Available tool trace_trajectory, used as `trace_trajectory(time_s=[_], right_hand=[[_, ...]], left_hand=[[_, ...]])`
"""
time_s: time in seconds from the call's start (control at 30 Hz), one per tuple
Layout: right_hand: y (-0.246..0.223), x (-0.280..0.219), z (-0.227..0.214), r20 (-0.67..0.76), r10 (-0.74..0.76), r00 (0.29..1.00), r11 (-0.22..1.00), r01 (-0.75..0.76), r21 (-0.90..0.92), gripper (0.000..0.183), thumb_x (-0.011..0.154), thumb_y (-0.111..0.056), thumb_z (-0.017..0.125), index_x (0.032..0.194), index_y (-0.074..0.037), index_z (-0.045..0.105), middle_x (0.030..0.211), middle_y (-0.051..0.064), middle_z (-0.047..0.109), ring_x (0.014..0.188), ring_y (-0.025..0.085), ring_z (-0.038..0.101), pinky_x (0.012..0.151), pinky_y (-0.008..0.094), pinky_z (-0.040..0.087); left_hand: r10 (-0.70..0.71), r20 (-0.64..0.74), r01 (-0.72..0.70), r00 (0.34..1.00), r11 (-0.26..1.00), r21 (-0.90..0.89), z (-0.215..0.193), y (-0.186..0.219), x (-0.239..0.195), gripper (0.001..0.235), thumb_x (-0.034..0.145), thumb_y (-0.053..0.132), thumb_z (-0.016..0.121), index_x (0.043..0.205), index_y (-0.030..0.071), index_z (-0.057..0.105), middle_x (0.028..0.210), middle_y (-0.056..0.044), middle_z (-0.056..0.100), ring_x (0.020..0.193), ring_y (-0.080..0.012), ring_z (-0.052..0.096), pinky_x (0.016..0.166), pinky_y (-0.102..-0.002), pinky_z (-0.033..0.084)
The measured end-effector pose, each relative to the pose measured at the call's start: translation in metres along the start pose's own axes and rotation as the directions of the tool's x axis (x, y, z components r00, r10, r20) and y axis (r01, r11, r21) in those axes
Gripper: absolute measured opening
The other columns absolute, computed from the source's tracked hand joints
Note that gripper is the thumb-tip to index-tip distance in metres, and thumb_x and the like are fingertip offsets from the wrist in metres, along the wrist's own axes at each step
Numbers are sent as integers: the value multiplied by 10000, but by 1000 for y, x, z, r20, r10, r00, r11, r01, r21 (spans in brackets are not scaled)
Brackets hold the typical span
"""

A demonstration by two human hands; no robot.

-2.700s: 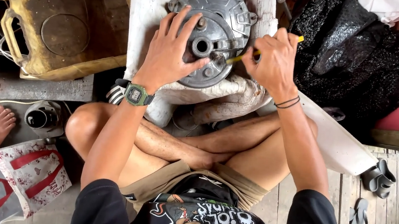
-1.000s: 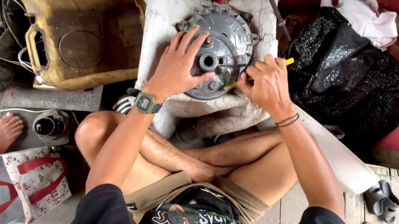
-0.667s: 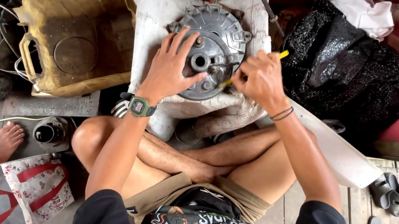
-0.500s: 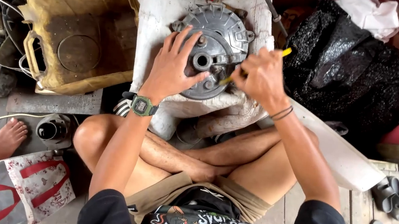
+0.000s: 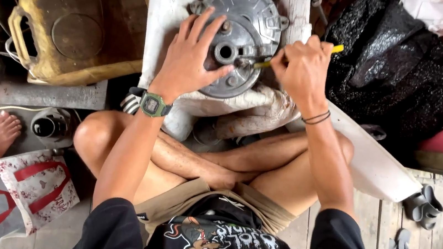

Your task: Cleaning a metal motorcycle engine component using a small scraping tool while sitting on the floor.

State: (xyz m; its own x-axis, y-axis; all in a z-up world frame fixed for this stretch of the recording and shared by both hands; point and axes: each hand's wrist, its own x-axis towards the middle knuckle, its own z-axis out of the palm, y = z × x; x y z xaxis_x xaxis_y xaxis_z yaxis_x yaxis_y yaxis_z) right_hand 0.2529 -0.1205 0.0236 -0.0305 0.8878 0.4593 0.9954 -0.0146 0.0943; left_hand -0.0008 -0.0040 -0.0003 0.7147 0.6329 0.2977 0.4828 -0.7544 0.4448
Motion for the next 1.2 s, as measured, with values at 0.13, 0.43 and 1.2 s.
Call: trace_trajectory(time_s=[0.13,0.43,1.2], right_hand=[[-27,-5,-18,128,-8,992,1000,8,0,274,1000,-228,652,750,-152,736,601,-5,597,683,151,359,830,334,320],[-21,-6,-37,117,-132,984,985,144,-100,366,1040,-234,631,678,-184,653,556,-40,496,656,135,375,799,298,372],[7,14,-56,508,-118,853,955,-43,295,369,967,-454,762,889,-94,790,590,48,546,753,212,482,955,382,309]], left_hand=[[1,-32,-1,999,1000,-9,-4,1,-1,875,917,610,724,1578,184,342,1634,-117,271,1428,-444,354,1076,-597,458],[-7,-30,7,1000,999,-32,-3,2,-1,871,925,652,698,1586,226,325,1640,-94,272,1443,-471,347,1079,-651,446],[55,-79,-57,995,998,-29,-7,4,-1,864,975,638,740,1588,159,365,1623,-97,283,1436,-388,359,1115,-563,480]])
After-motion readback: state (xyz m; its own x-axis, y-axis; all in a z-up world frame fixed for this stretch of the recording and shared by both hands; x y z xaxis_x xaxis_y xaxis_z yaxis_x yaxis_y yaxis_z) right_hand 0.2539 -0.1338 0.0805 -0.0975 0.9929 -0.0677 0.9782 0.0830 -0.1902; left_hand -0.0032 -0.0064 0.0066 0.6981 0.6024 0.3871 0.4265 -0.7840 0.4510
